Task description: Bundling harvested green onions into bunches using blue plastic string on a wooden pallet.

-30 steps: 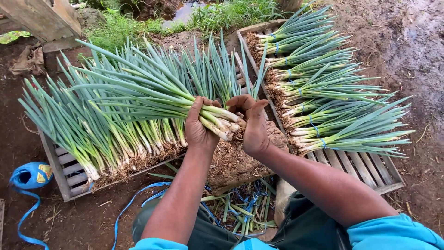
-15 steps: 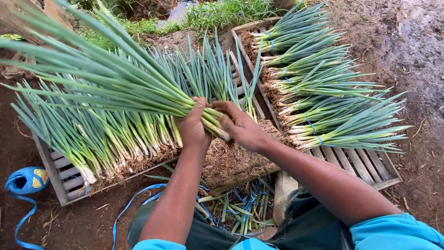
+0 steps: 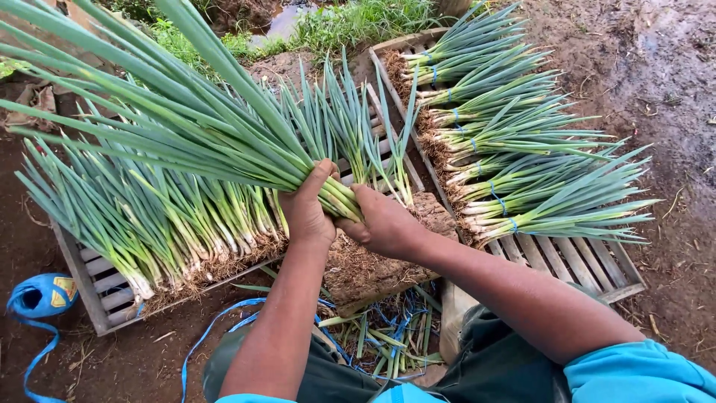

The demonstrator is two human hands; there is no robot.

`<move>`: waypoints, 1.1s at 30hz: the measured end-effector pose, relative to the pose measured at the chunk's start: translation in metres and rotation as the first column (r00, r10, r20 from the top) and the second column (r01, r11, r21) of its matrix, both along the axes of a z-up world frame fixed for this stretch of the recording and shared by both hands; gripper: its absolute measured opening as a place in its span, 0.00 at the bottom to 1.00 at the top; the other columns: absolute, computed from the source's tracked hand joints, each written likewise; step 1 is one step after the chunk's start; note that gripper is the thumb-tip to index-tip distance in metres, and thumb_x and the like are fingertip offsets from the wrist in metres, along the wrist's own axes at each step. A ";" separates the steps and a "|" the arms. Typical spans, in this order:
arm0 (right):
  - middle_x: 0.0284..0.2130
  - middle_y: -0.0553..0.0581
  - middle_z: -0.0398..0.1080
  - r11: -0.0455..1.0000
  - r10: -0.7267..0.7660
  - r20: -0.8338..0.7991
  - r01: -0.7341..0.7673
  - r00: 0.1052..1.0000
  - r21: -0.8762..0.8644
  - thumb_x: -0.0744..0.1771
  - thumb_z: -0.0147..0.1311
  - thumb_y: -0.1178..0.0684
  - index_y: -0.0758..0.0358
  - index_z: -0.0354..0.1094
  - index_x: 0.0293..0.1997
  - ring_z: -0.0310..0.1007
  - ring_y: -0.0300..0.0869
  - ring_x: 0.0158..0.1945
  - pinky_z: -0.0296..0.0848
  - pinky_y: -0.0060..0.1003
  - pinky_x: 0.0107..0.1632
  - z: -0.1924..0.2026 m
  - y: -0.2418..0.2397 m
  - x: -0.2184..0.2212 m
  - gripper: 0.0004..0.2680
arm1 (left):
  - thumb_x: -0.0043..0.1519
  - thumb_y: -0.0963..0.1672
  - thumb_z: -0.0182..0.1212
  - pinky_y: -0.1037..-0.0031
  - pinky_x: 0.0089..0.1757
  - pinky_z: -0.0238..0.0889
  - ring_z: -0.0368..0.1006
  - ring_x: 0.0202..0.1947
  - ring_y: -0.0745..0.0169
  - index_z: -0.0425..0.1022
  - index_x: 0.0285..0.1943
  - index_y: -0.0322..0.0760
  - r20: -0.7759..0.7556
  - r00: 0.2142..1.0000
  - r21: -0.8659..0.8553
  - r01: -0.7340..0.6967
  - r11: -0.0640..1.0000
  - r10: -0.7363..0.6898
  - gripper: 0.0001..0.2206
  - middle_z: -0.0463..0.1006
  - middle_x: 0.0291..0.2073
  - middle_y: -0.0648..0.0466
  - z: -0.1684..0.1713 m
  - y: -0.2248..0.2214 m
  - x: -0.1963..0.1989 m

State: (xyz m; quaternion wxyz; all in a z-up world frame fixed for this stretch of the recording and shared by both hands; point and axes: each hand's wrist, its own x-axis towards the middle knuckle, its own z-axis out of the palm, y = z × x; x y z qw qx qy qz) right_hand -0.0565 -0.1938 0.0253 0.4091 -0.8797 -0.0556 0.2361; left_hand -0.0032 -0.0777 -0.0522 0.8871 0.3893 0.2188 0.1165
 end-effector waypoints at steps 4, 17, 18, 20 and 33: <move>0.41 0.71 0.72 0.998 0.003 0.052 0.000 0.999 -0.062 0.68 0.46 0.49 0.73 0.55 0.66 0.78 0.59 0.44 0.77 0.54 0.48 -0.022 0.007 -0.005 0.21 | 0.43 0.33 0.78 0.60 0.29 0.79 0.80 0.24 0.51 0.75 0.43 0.31 -0.011 0.999 0.037 -0.039 0.999 0.039 0.20 0.77 0.27 0.44 -0.003 -0.002 -0.003; 0.47 0.66 0.66 0.906 0.043 -0.195 0.044 0.980 0.420 0.70 0.44 0.41 0.67 0.57 0.64 0.67 0.54 0.52 0.62 0.55 0.61 0.000 -0.020 -0.009 0.20 | 0.49 0.34 0.70 0.60 0.36 0.80 0.78 0.27 0.56 0.73 0.43 0.37 0.226 0.936 -0.185 0.312 0.932 -0.268 0.16 0.76 0.31 0.48 0.022 0.013 -0.013; 0.33 0.58 0.71 0.882 0.130 -0.238 -0.003 0.962 0.472 0.68 0.53 0.42 0.66 0.63 0.58 0.75 0.44 0.37 0.70 0.44 0.53 -0.010 -0.020 -0.010 0.18 | 0.48 0.35 0.70 0.60 0.36 0.78 0.78 0.28 0.56 0.73 0.42 0.37 0.252 0.922 -0.165 0.341 0.926 -0.294 0.15 0.76 0.32 0.49 0.026 0.013 -0.017; 0.33 0.59 0.70 0.889 0.111 -0.280 0.030 0.954 0.457 0.68 0.55 0.47 0.67 0.59 0.63 0.74 0.44 0.36 0.72 0.45 0.52 -0.004 -0.016 -0.010 0.19 | 0.49 0.35 0.71 0.58 0.37 0.79 0.79 0.27 0.55 0.74 0.42 0.37 0.217 0.934 -0.121 0.313 0.942 -0.283 0.15 0.77 0.31 0.48 0.022 0.012 -0.019; 0.55 0.81 0.66 0.987 0.116 -0.114 -0.101 0.987 0.128 0.67 0.58 0.42 0.68 0.54 0.63 0.70 0.70 0.57 0.69 0.65 0.60 0.005 -0.005 -0.019 0.24 | 0.50 0.34 0.73 0.53 0.36 0.80 0.79 0.24 0.52 0.75 0.42 0.31 0.127 0.960 0.003 0.253 0.967 -0.251 0.14 0.77 0.30 0.46 0.023 0.005 -0.022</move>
